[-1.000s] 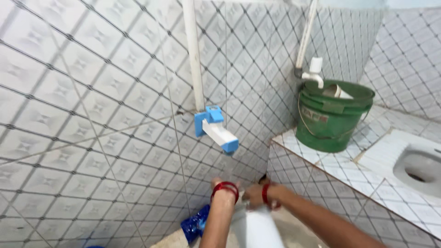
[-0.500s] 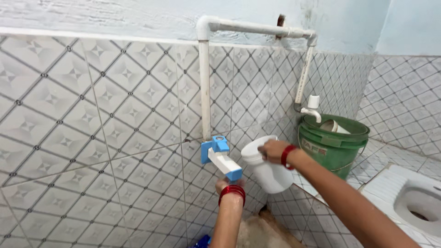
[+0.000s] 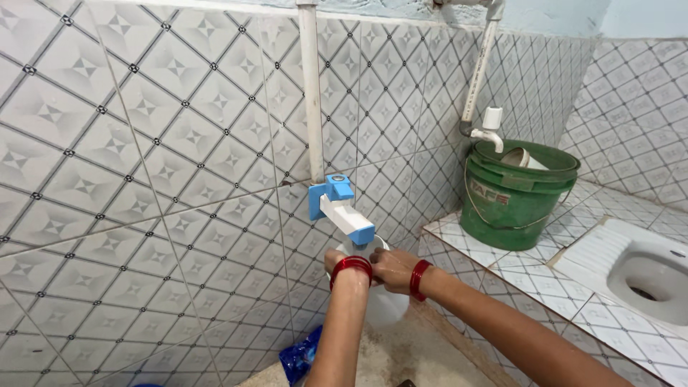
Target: The person scrubs the tiled wall and floor of a bathroom using a blue sponge and a brown scrubbing block. They repeatedly rinse the sponge and block under a tap, apply cleaning agents from a blue bottle and a sachet, and wipe the surfaces to remove dirt.
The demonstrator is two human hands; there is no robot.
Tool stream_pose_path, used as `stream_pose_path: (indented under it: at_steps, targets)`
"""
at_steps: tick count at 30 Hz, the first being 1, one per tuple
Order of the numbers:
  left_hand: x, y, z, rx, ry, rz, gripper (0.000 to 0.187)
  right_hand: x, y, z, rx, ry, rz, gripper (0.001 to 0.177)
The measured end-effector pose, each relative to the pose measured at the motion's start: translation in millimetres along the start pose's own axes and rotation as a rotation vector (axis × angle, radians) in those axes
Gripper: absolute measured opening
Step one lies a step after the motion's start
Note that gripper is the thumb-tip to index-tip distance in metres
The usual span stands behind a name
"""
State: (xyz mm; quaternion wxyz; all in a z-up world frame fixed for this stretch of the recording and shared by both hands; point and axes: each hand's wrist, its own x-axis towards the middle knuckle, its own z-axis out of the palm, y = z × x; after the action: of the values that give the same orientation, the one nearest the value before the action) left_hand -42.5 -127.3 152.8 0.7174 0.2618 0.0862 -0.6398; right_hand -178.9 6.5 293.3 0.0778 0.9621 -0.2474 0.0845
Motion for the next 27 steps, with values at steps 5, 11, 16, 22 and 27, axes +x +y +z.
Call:
stream_pose_path:
  at_steps: [5, 11, 16, 22, 27]
  targets:
    - [-14.0, 5.6, 6.1, 0.018, 0.008, 0.002, 0.022, -2.2, -11.3, 3.3, 0.02, 0.027, 0.044, 0.011]
    - [-14.0, -5.2, 9.1, 0.053, 0.01, -0.025, 0.022, -42.2, -25.6, 17.5, 0.349, -0.176, 0.095, 0.031]
    - [-12.1, -14.4, -0.8, 0.078, 0.023, -0.046, 0.023, -54.4, -16.6, 1.5, 0.508, -0.666, 0.45, 0.043]
    - [-11.0, -15.5, 5.4, 0.1, 0.01, -0.048, 0.024, 43.9, 95.3, -100.8, -0.082, -0.593, 0.427, 0.033]
    - [-18.5, -18.2, 11.2, 0.089, 0.011, -0.057, 0.024, 92.3, 151.3, -183.2, -0.183, -0.243, 0.17, 0.039]
